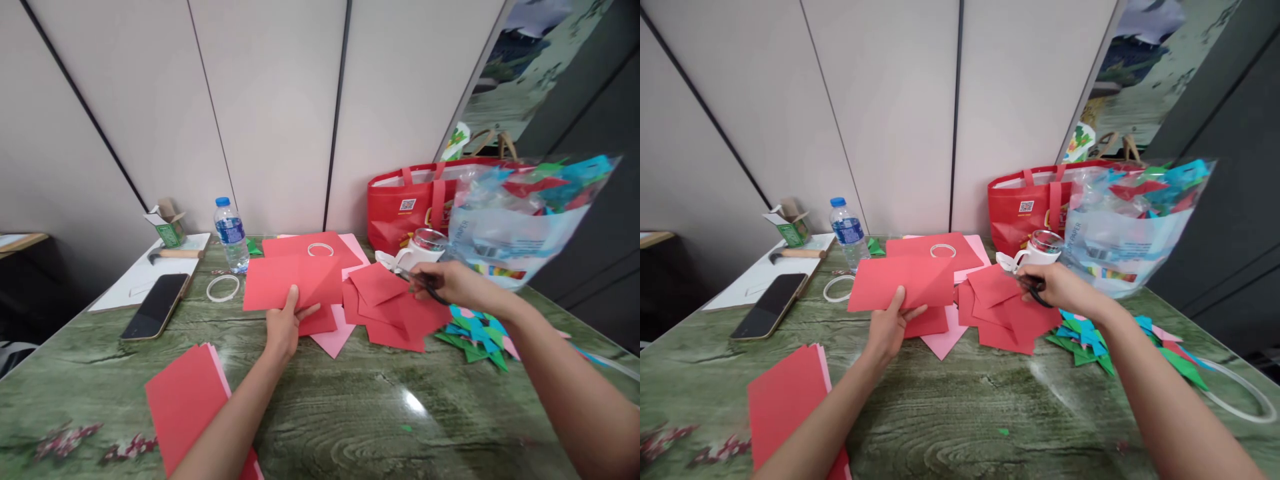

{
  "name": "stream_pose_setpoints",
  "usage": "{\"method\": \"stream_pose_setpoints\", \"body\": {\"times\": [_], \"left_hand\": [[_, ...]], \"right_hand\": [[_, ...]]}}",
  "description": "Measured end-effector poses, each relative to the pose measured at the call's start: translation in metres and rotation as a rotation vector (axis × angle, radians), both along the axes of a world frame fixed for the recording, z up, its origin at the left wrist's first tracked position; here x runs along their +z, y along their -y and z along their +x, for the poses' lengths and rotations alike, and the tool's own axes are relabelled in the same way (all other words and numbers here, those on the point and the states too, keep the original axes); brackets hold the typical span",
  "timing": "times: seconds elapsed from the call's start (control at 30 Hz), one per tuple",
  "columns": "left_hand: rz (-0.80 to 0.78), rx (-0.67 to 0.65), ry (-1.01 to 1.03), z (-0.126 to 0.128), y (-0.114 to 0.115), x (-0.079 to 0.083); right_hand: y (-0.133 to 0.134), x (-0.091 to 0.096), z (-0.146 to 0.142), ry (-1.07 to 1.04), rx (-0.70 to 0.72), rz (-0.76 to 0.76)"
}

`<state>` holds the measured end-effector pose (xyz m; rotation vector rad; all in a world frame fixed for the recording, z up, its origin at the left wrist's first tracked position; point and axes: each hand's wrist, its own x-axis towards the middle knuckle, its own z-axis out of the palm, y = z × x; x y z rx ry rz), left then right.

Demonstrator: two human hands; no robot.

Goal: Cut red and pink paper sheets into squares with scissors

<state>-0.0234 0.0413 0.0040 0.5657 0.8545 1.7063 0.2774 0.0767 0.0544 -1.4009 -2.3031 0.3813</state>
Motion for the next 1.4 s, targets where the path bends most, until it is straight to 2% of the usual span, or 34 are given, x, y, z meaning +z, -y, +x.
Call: {"method": "stream_pose_setpoints", "body": {"times": [0.07,0.17,0.23,0.27,0.33,0.4,0.5,0.53,0.6,0.73,0.83,0.93,1.0,1.2,1.4], "left_hand": [[-0.002,-0.029,0.019,0.001,0.002,0.002],[-0.037,-0.056,0.014,0.002,0.003,0.003],[-0.044,-0.056,0.018,0.002,0.003,0.003],[-0.042,-0.053,0.027,0.002,0.003,0.003],[-0.031,-0.042,0.051,0.001,0.002,0.003],[-0.016,-0.02,0.083,0.0,0.001,0.004],[0.007,0.024,0.154,-0.001,0.0,0.007],[0.013,0.032,0.18,-0.001,0.0,0.009],[0.042,0.028,0.215,0.001,0.002,0.013],[0.089,0.024,0.185,0.007,0.007,0.021],[-0.024,0.021,0.129,0.01,0.011,0.022],[-0.188,-0.018,0.034,0.012,0.015,0.016],[-0.243,-0.045,-0.012,0.013,0.016,0.011],[-0.168,-0.061,-0.081,0.014,0.014,-0.003],[-0.29,-0.055,-0.012,0.018,0.015,0.003]], "right_hand": [[-0.016,0.007,-0.004,0.0,0.03,0.032],[-0.034,0.003,-0.02,-0.084,-0.171,0.218],[-0.031,-0.006,-0.041,-0.257,-0.28,0.298],[-0.024,-0.011,-0.055,-0.415,-0.258,0.281],[0.0,-0.021,-0.088,-0.707,-0.132,0.13],[0.031,-0.03,-0.124,-0.851,0.04,-0.189],[0.07,-0.044,-0.166,-0.957,0.245,-0.599],[0.078,-0.049,-0.176,-0.959,0.284,-0.694],[0.085,-0.056,-0.19,-0.981,0.305,-0.78],[0.081,-0.061,-0.199,-1.005,0.28,-0.765],[0.076,-0.058,-0.198,-1.021,0.287,-0.736],[0.074,-0.055,-0.196,-1.046,0.265,-0.709],[0.073,-0.054,-0.193,-1.063,0.246,-0.693],[0.069,-0.054,-0.186,-1.054,0.166,-0.634],[0.075,-0.054,-0.186,-1.059,0.177,-0.694]]}}
